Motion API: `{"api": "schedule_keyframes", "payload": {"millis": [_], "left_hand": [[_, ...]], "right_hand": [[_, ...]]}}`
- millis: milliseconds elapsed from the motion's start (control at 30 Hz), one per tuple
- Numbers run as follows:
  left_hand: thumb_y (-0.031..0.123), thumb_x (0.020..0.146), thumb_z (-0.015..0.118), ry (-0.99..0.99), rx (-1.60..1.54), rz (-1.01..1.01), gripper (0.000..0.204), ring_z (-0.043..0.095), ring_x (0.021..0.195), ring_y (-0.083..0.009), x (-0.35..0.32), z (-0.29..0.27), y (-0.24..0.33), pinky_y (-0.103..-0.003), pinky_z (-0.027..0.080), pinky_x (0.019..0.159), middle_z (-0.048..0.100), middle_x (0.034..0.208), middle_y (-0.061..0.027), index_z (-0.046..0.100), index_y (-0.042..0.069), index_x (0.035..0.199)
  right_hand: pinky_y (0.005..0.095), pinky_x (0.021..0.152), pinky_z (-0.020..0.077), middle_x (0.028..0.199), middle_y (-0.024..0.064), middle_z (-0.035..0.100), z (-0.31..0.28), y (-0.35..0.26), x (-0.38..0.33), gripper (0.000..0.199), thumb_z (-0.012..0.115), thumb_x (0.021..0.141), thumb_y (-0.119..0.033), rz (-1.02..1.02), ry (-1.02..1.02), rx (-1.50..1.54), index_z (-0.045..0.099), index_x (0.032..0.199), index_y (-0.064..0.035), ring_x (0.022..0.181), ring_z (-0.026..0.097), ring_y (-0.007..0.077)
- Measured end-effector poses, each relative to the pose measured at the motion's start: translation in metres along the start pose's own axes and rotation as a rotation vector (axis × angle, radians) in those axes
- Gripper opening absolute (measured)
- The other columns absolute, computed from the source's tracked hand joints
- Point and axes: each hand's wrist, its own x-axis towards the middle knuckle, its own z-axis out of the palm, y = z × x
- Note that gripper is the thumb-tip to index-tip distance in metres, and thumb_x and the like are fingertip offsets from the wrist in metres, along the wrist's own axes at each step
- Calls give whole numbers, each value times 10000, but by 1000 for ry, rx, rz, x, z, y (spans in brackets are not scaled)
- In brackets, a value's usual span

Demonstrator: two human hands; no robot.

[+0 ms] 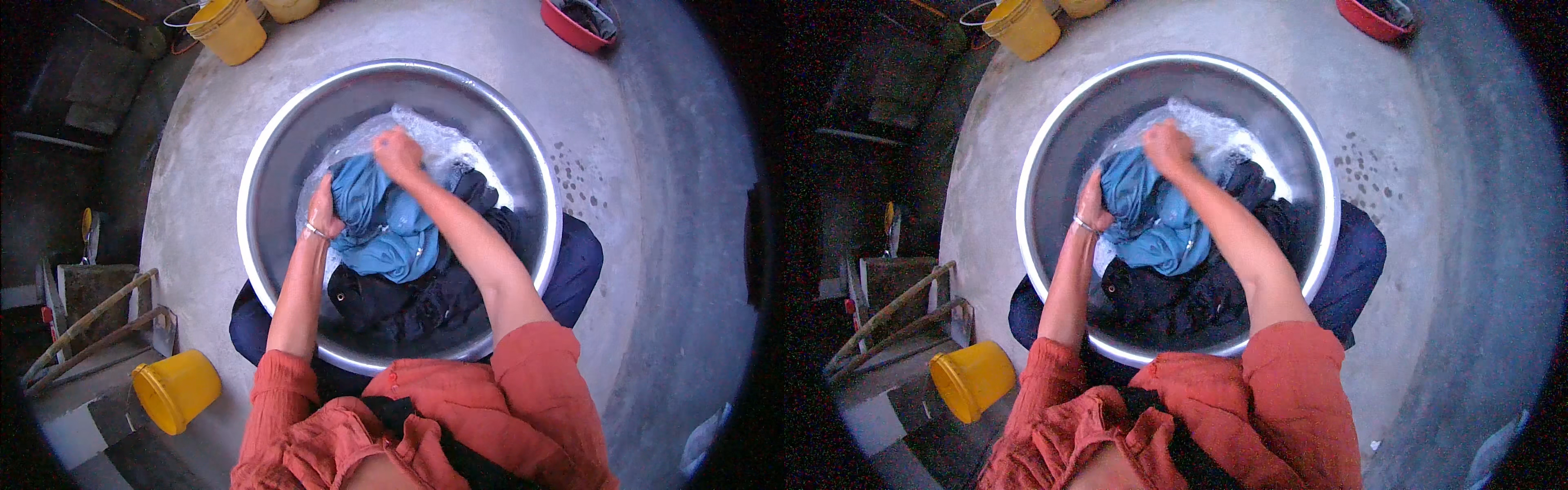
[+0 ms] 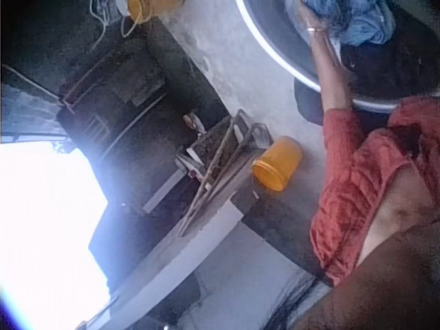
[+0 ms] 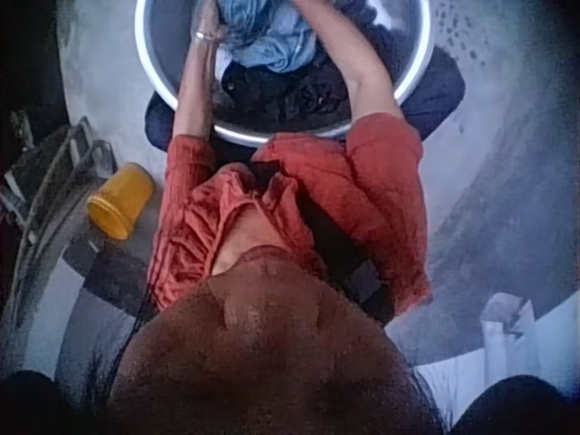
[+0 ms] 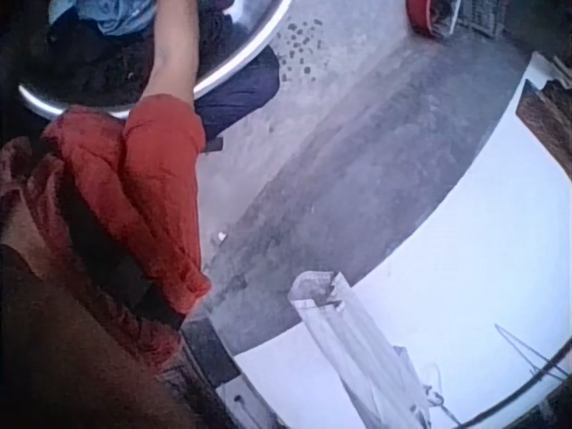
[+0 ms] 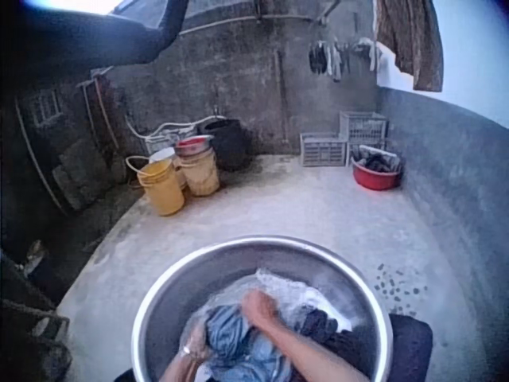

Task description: The person washes a blue shirt by hand in a large metal basin filled with soapy water. They repeatedly scrub, wring, and submerge the garment, then briefly handle a dark garment at the end.

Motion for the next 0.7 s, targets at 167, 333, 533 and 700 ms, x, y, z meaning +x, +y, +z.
{"api": "schedule_keyframes", "payload": {"millis": [167, 333, 533, 700], "left_hand": [[406, 823, 555, 378, 572, -57, 604, 470, 1111, -248, 10, -24, -11, -392, 360, 936, 467, 1230, -136, 400, -22, 1220], [532, 822, 467, 39, 178, -14, 641, 478, 1093, -278, 45, -52, -29, -411, 355, 944, 491, 1187, -136, 417, 33, 1220], [547, 838, 429, -267, -115, -38, 491, 529, 816, -208, 13, -59, -9, -353, 447, 734, 536, 887, -89, 513, 67, 895], [357, 865, 437, 18, 26, 209, 319, 571, 732, -176, 51, -62, -38, -309, 472, 677, 583, 803, -57, 566, 72, 924]], "right_hand": [[503, 870, 378, 1348, 161, 234, -20, 20, 2, 474, 572, 744, -460, 48, -38, -340, 557, 1090, -137, 1091, 401, 425], [473, 819, 419, 1166, 185, 416, 37, 29, -16, 385, 610, 693, -352, -224, -220, 30, 600, 1023, -154, 1020, 451, 388], [374, 708, 452, 943, 109, 504, 2, -76, -127, 198, 647, 633, -239, -773, 71, 244, 609, 753, -85, 866, 509, 288], [378, 575, 473, 815, 80, 559, 9, -66, -91, 134, 602, 683, -230, -606, 137, 199, 613, 686, -96, 703, 575, 255]]}}
